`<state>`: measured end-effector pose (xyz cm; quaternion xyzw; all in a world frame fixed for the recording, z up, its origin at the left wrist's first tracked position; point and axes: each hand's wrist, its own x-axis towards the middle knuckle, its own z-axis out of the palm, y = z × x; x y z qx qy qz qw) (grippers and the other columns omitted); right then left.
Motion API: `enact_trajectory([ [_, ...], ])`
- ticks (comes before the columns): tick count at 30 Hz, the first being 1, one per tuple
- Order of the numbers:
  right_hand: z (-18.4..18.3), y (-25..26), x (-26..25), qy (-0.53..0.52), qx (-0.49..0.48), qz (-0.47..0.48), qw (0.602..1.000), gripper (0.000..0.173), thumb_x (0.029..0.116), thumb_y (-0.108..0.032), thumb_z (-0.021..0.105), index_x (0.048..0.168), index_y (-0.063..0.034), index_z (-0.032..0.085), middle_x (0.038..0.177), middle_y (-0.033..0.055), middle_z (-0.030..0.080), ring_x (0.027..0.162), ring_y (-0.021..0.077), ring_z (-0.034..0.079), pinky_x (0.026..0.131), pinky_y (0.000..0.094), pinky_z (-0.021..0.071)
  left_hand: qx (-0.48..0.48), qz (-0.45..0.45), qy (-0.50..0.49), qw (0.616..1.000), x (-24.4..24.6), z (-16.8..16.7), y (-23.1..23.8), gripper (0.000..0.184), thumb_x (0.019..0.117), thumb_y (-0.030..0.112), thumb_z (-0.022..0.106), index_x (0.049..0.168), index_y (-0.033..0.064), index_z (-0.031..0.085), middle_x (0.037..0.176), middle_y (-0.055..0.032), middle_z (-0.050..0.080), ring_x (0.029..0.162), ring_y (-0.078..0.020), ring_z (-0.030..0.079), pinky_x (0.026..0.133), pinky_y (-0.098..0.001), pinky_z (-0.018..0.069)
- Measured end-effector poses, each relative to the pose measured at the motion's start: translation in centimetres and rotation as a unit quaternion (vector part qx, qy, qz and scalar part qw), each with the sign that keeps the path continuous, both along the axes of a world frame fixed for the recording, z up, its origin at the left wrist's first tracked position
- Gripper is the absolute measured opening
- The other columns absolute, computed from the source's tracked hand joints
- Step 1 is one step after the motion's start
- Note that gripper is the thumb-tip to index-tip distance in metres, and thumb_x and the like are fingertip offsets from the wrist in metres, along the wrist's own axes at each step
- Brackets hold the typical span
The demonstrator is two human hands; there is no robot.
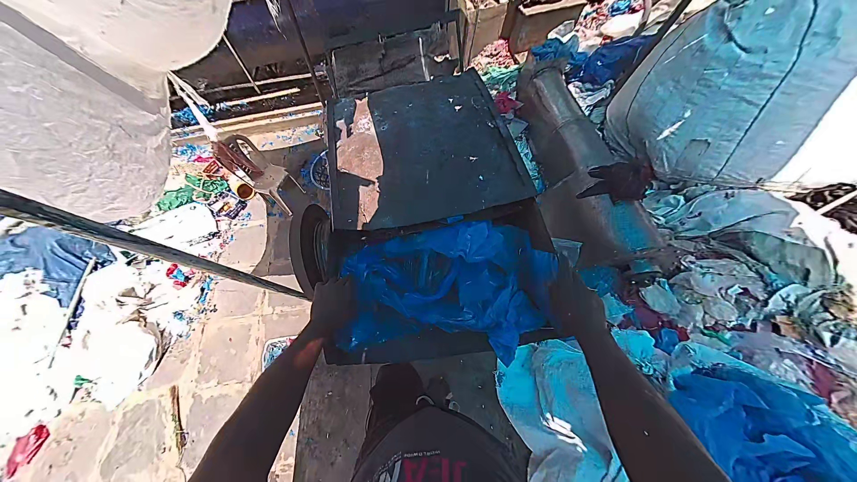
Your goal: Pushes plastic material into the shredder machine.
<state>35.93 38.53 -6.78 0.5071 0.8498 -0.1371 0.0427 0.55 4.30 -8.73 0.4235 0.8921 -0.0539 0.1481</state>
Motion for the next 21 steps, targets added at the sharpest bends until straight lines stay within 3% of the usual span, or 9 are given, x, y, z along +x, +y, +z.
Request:
enact_trajectory([
  [2,0.1,-0.1,0.1,0.001,0.028,0.033,0.999,0.054,0.1104,-0.019,0.043,0.162,-0.0133,0.030,0.162,0.0211,0.037,0.121,0.0482,0.062,0.091,0.0636,0.0534,0.001,0.002,-0.002,1.000,0.2,0.2,0.1,0.046,0.0984,0.030,0.056,0.142,0.0147,0.058,0.151,-0.0050,0.056,0.137,-0.0338,0.052,0.106,-0.0624,0.0400],
  [4,0.0,-0.2,0.3,0.018,0.051,0.055,0.997,0.046,0.1088,-0.013,0.046,0.155,-0.0117,0.046,0.163,0.0205,0.036,0.127,0.0492,0.057,0.092,0.0637,0.0526,0.000,0.003,0.001,1.000,0.2,0.4,0.1,0.046,0.0987,0.030,0.056,0.142,0.0147,0.059,0.151,-0.0051,0.056,0.137,-0.0339,0.052,0.106,-0.0621,0.0402],
  [8,-0.2,-0.5,0.8,0.040,0.078,0.064,0.994,0.034,0.1064,-0.012,0.051,0.137,-0.0052,0.063,0.162,0.0210,0.038,0.122,0.0509,0.060,0.089,0.0646,0.0529,0.000,0.010,0.007,1.000,0.1,-0.3,0.1,0.046,0.0969,0.032,0.058,0.141,0.0166,0.060,0.149,-0.0032,0.058,0.134,-0.0321,0.055,0.103,-0.0616,0.0425],
  [11,-0.4,-0.6,0.9,0.033,0.095,0.071,0.992,0.028,0.1043,-0.009,0.054,0.128,-0.0022,0.069,0.161,0.0199,0.039,0.121,0.0504,0.060,0.089,0.0648,0.0530,-0.001,0.009,0.005,1.000,0.0,-0.4,0.1,0.046,0.0971,0.033,0.058,0.140,0.0168,0.060,0.148,-0.0033,0.058,0.133,-0.0324,0.055,0.101,-0.0616,0.0437],
  [14,-0.5,-0.6,0.9,0.048,0.104,0.067,0.991,0.027,0.1022,-0.007,0.057,0.126,-0.0012,0.069,0.160,0.0214,0.041,0.126,0.0501,0.057,0.090,0.0638,0.0531,0.006,0.006,0.007,1.000,0.1,-0.3,0.0,0.045,0.0972,0.032,0.059,0.140,0.0163,0.060,0.148,-0.0044,0.058,0.132,-0.0333,0.055,0.101,-0.0622,0.0435],
  [18,-0.3,-0.6,0.8,0.056,0.083,0.031,0.994,0.029,0.1047,-0.015,0.057,0.129,-0.0045,0.069,0.158,0.0210,0.043,0.120,0.0486,0.061,0.090,0.0629,0.0534,0.000,0.007,0.002,1.000,0.1,-0.1,0.0,0.045,0.0972,0.031,0.058,0.139,0.0154,0.061,0.148,-0.0048,0.058,0.133,-0.0336,0.055,0.102,-0.0623,0.0431],
  [21,-0.9,-0.3,1.1,0.088,0.078,0.018,0.993,0.033,0.1063,-0.025,0.057,0.131,-0.0069,0.069,0.155,0.0195,0.047,0.126,0.0443,0.059,0.094,0.0603,0.0526,-0.005,0.004,0.003,1.000,0.1,0.0,0.1,0.043,0.0965,0.032,0.058,0.136,0.0149,0.063,0.143,-0.0053,0.061,0.129,-0.0337,0.057,0.100,-0.0609,0.0444],
])
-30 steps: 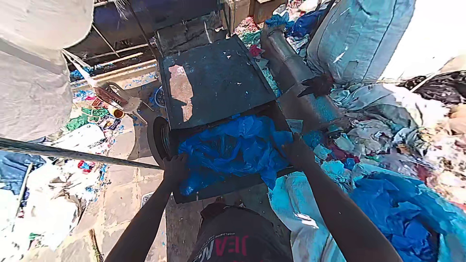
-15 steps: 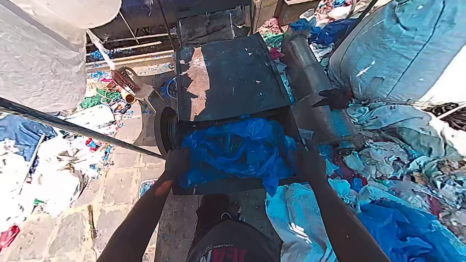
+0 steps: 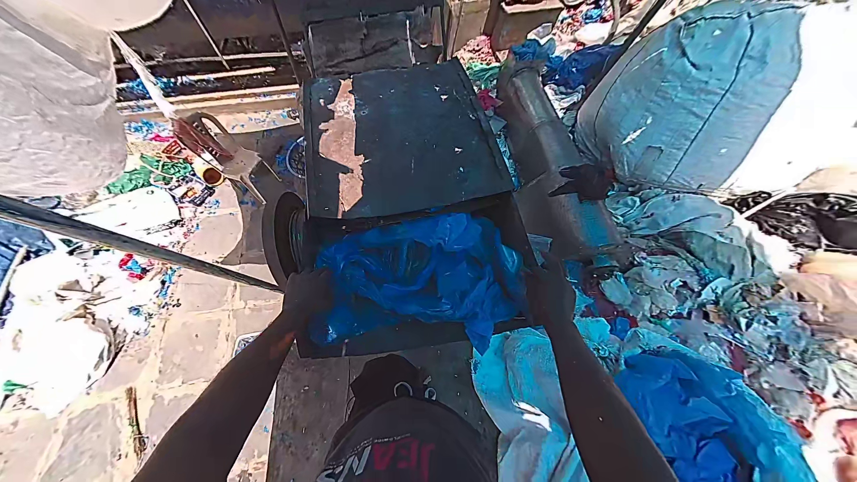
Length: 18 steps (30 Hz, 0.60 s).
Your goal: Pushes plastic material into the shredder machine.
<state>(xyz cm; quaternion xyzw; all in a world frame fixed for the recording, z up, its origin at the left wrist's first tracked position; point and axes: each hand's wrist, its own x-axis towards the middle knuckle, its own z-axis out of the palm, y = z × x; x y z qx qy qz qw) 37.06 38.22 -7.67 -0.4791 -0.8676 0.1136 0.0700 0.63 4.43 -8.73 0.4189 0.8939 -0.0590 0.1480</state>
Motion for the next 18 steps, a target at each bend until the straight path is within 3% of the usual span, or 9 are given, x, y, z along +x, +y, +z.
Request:
enact_trajectory([
  [4,-0.4,0.3,0.4,0.040,-0.010,0.008,0.999,0.043,0.1111,-0.029,0.042,0.125,0.0050,0.065,0.156,0.0223,0.045,0.129,0.0423,0.057,0.101,0.0577,0.0498,0.013,-0.005,0.008,1.000,-0.2,-0.2,0.0,0.040,0.0955,0.033,0.060,0.130,0.0141,0.065,0.136,-0.0069,0.065,0.125,-0.0338,0.060,0.098,-0.0609,0.0457],
  [8,-0.9,0.1,0.8,0.074,-0.008,0.001,0.997,0.047,0.1114,-0.027,0.033,0.135,0.0058,0.057,0.152,0.0244,0.047,0.121,0.0440,0.062,0.096,0.0594,0.0521,0.040,-0.017,0.020,0.999,-0.1,-0.8,-0.5,0.033,0.0946,0.032,0.061,0.120,0.0122,0.068,0.125,-0.0090,0.070,0.116,-0.0343,0.064,0.092,-0.0609,0.0483],
  [12,-0.2,-0.1,0.6,0.077,-0.035,-0.012,0.996,0.047,0.1105,-0.028,0.035,0.143,0.0033,0.049,0.146,0.0288,0.050,0.121,0.0451,0.061,0.096,0.0603,0.0512,0.048,-0.017,0.016,0.999,-0.3,-1.0,-0.7,0.031,0.0947,0.030,0.062,0.119,0.0122,0.068,0.119,-0.0099,0.071,0.113,-0.0340,0.065,0.092,-0.0592,0.0483],
  [18,-0.7,0.0,0.8,0.090,-0.015,-0.051,0.995,0.044,0.1086,-0.026,0.040,0.135,0.0060,0.054,0.140,0.0297,0.054,0.122,0.0438,0.060,0.099,0.0591,0.0497,0.057,-0.017,0.010,0.998,-0.1,-0.8,-0.8,0.031,0.0936,0.028,0.065,0.119,0.0105,0.068,0.118,-0.0115,0.071,0.112,-0.0364,0.065,0.090,-0.0611,0.0482],
])
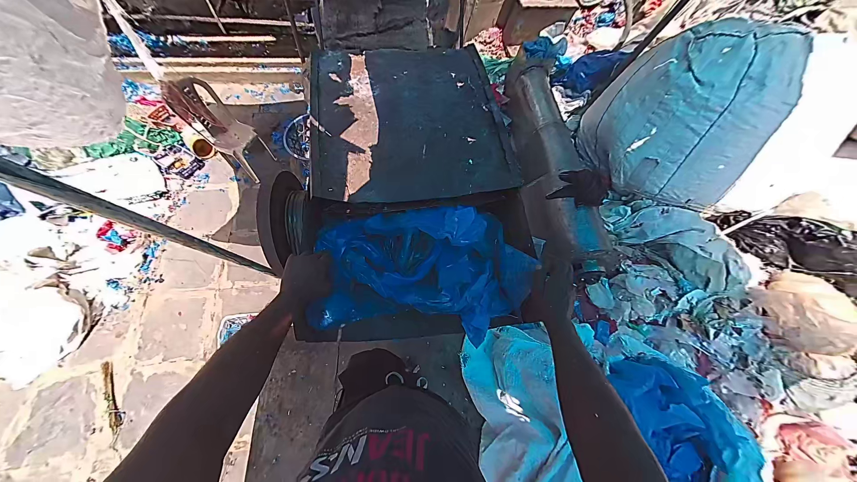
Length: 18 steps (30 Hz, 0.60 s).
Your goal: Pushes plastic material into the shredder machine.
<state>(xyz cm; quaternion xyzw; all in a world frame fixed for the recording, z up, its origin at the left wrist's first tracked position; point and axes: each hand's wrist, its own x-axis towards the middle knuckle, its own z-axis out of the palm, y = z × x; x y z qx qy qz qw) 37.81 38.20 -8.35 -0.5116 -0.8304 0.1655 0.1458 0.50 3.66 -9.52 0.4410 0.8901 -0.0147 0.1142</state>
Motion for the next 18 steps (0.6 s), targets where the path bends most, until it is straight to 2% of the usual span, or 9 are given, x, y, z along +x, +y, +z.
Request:
enact_trajectory([
  [5,0.5,0.0,-0.2,-0.010,-0.031,-0.026,0.999,0.039,0.1083,-0.026,0.046,0.131,0.0047,0.056,0.133,0.0279,0.059,0.115,0.0415,0.064,0.097,0.0591,0.0501,0.007,-0.002,-0.008,1.000,0.0,0.2,0.1,0.028,0.0943,0.028,0.066,0.116,0.0103,0.070,0.115,-0.0122,0.071,0.111,-0.0370,0.065,0.091,-0.0625,0.0482],
  [9,1.1,-0.4,-0.4,0.032,-0.044,-0.079,0.995,0.044,0.1063,-0.031,0.054,0.133,0.0040,0.051,0.114,0.0248,0.067,0.103,0.0392,0.067,0.092,0.0574,0.0520,0.003,0.005,-0.013,1.000,-0.1,0.1,0.1,0.031,0.0933,0.028,0.068,0.119,0.0109,0.069,0.120,-0.0115,0.071,0.115,-0.0372,0.064,0.092,-0.0641,0.0481],
  [12,1.1,-0.5,-0.3,0.056,-0.053,-0.103,0.992,0.047,0.1059,-0.033,0.056,0.137,0.0021,0.048,0.113,0.0232,0.067,0.103,0.0374,0.068,0.093,0.0565,0.0517,0.007,0.004,-0.007,1.000,-0.1,-0.3,0.1,0.030,0.0918,0.028,0.069,0.117,0.0114,0.070,0.118,-0.0113,0.071,0.112,-0.0372,0.064,0.089,-0.0640,0.0485],
  [18,0.1,0.1,-0.1,0.008,0.006,-0.041,0.999,0.034,0.1076,-0.026,0.052,0.122,0.0016,0.065,0.122,0.0261,0.065,0.109,0.0425,0.065,0.094,0.0618,0.0494,0.014,0.002,0.014,1.000,-0.3,-1.1,0.0,0.024,0.0911,0.028,0.067,0.109,0.0123,0.071,0.109,-0.0110,0.072,0.105,-0.0366,0.066,0.084,-0.0612,0.0489],
])
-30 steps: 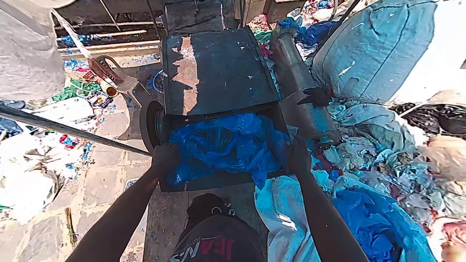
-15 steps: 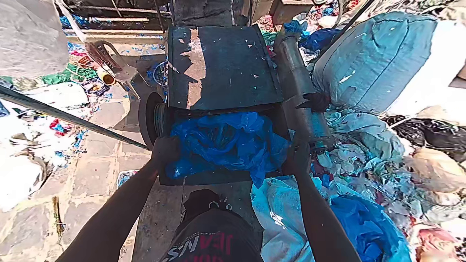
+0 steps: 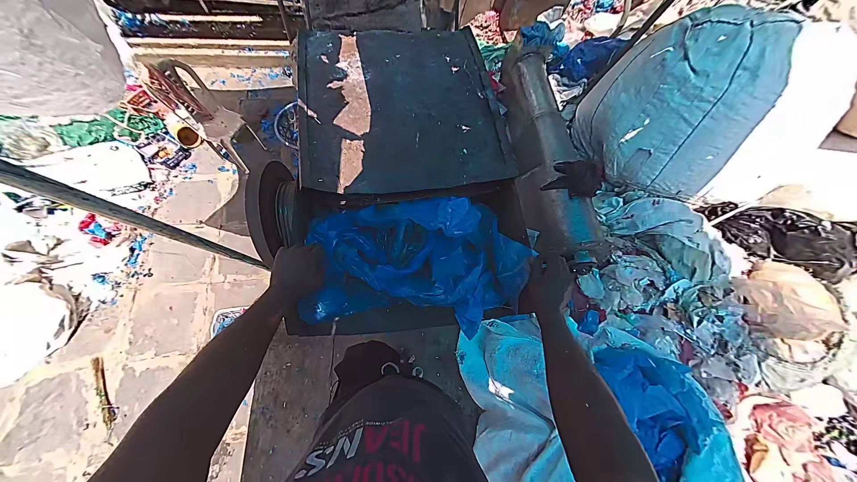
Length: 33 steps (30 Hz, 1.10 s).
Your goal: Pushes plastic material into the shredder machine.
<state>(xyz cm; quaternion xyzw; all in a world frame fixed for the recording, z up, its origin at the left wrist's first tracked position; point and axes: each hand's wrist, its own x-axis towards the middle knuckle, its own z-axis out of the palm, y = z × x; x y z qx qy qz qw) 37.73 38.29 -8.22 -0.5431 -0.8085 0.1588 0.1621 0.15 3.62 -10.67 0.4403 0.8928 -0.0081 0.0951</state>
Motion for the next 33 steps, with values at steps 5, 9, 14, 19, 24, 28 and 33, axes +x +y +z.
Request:
enact_trajectory([
  [5,-0.8,0.1,0.4,0.011,0.034,0.024,0.999,0.031,0.1070,-0.024,0.054,0.120,-0.0015,0.071,0.131,0.0233,0.064,0.122,0.0417,0.062,0.100,0.0613,0.0476,-0.012,0.010,-0.003,1.000,0.2,0.4,0.2,0.024,0.0943,0.027,0.064,0.112,0.0112,0.070,0.114,-0.0114,0.071,0.108,-0.0370,0.066,0.086,-0.0609,0.0491],
  [9,-1.3,0.5,0.7,0.026,0.043,0.049,0.998,0.029,0.1055,-0.021,0.055,0.115,-0.0003,0.073,0.138,0.0214,0.061,0.131,0.0394,0.056,0.109,0.0577,0.0429,0.009,-0.008,0.008,1.000,-0.5,-1.2,-0.1,0.023,0.0924,0.028,0.065,0.108,0.0121,0.070,0.109,-0.0113,0.072,0.105,-0.0377,0.066,0.083,-0.0619,0.0493],
  [14,-0.9,0.1,0.4,-0.026,0.050,0.051,0.997,0.029,0.1056,-0.019,0.054,0.114,0.0012,0.074,0.125,0.0246,0.067,0.127,0.0427,0.058,0.106,0.0600,0.0447,-0.022,0.006,-0.039,0.999,0.6,1.6,0.3,0.024,0.0948,0.023,0.066,0.113,0.0076,0.070,0.118,-0.0145,0.071,0.112,-0.0398,0.065,0.089,-0.0631,0.0469],
  [19,0.3,-1.0,-0.3,-0.144,0.046,0.061,0.987,0.031,0.1069,-0.015,0.046,0.124,-0.0006,0.068,0.123,0.0254,0.068,0.118,0.0433,0.064,0.094,0.0633,0.0504,0.027,-0.001,-0.002,1.000,0.1,0.0,0.1,0.024,0.0935,0.027,0.064,0.109,0.0091,0.072,0.114,-0.0139,0.072,0.108,-0.0400,0.066,0.086,-0.0642,0.0479],
  [24,0.8,-0.3,-1.4,-0.233,0.049,0.074,0.968,0.027,0.0999,-0.015,0.057,0.122,-0.0032,0.066,0.109,0.0239,0.070,0.104,0.0435,0.069,0.082,0.0626,0.0531,-0.018,0.030,-0.057,0.998,2.1,4.9,1.0,0.029,0.0997,0.022,0.058,0.118,0.0034,0.069,0.125,-0.0182,0.069,0.118,-0.0409,0.062,0.095,-0.0613,0.0454],
  [28,2.7,-0.1,-3.5,-0.235,0.025,0.063,0.970,0.023,0.0951,-0.011,0.063,0.115,-0.0011,0.069,0.109,0.0260,0.070,0.105,0.0463,0.067,0.085,0.0655,0.0517,-0.078,0.024,-0.086,0.993,0.9,4.2,1.1,0.032,0.1014,0.023,0.056,0.128,0.0069,0.065,0.134,-0.0136,0.065,0.125,-0.0377,0.058,0.098,-0.0603,0.0437],
  [33,3.5,0.6,-5.1,-0.217,0.012,0.058,0.974,0.027,0.0960,-0.010,0.061,0.121,-0.0019,0.069,0.114,0.0260,0.070,0.111,0.0460,0.066,0.091,0.0670,0.0493,0.023,-0.001,0.001,1.000,-0.5,-1.1,0.0,0.026,0.0938,0.027,0.063,0.115,0.0134,0.070,0.116,-0.0078,0.072,0.107,-0.0344,0.066,0.087,-0.0612,0.0492],
])
